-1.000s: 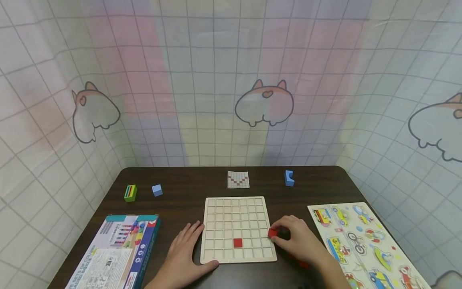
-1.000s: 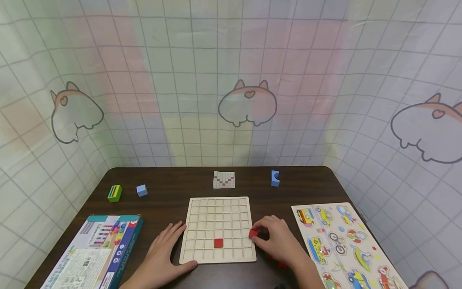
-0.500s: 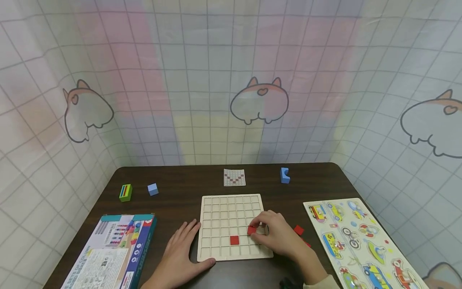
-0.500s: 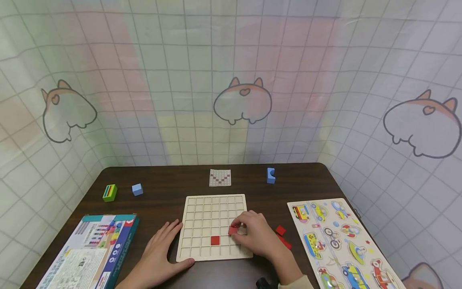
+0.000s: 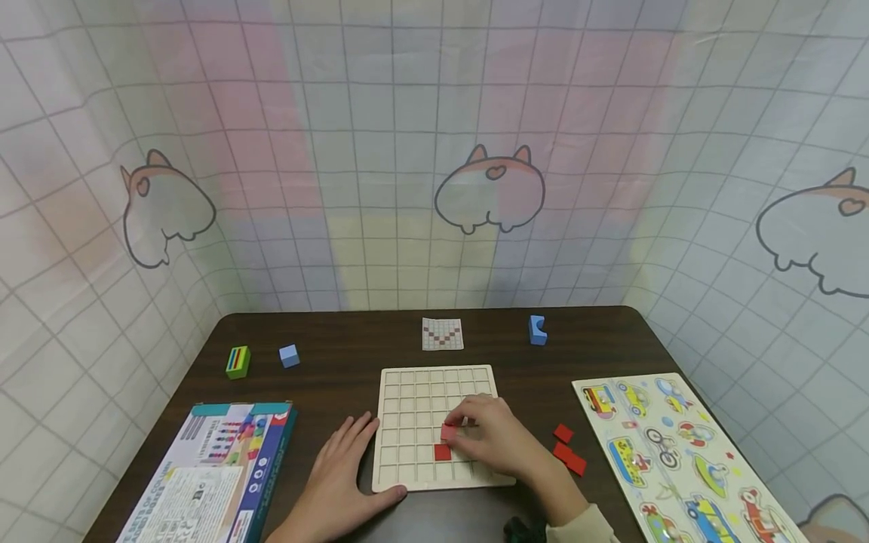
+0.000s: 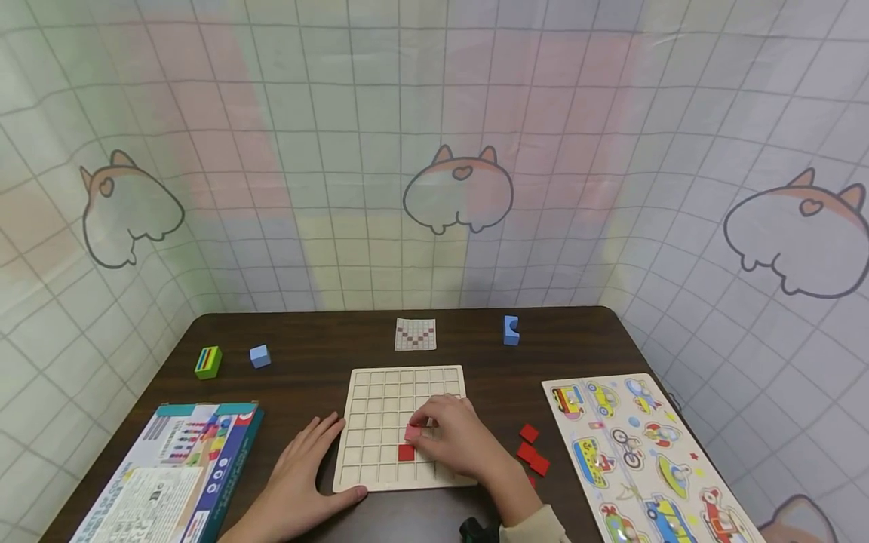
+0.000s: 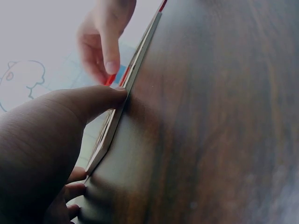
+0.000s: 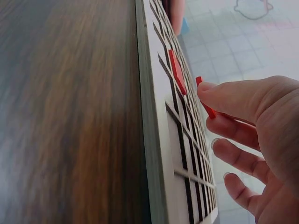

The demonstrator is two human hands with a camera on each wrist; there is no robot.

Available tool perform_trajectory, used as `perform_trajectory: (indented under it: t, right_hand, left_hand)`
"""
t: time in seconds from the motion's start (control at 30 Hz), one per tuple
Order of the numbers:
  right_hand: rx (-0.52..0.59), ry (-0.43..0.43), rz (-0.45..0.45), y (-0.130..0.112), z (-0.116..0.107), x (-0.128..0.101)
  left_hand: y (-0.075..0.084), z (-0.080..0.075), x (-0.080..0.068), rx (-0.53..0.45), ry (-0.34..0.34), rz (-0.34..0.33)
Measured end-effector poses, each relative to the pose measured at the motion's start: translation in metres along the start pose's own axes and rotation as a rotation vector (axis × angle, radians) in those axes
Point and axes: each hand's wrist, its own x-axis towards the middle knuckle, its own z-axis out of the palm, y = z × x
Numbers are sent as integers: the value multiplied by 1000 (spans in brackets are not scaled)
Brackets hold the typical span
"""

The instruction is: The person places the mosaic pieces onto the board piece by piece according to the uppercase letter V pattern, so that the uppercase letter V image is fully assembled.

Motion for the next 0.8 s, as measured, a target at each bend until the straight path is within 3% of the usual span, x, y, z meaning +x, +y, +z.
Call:
perform_trajectory:
  t: [0.43, 0.8]
  right_hand:
    - [60, -50, 35, -14, 18, 15]
    - [-28, -69, 18, -16, 28, 25]
  left_hand:
    - [-4, 1, 2, -32, -21, -7]
    - [-2, 0, 1, -31, -24, -10]
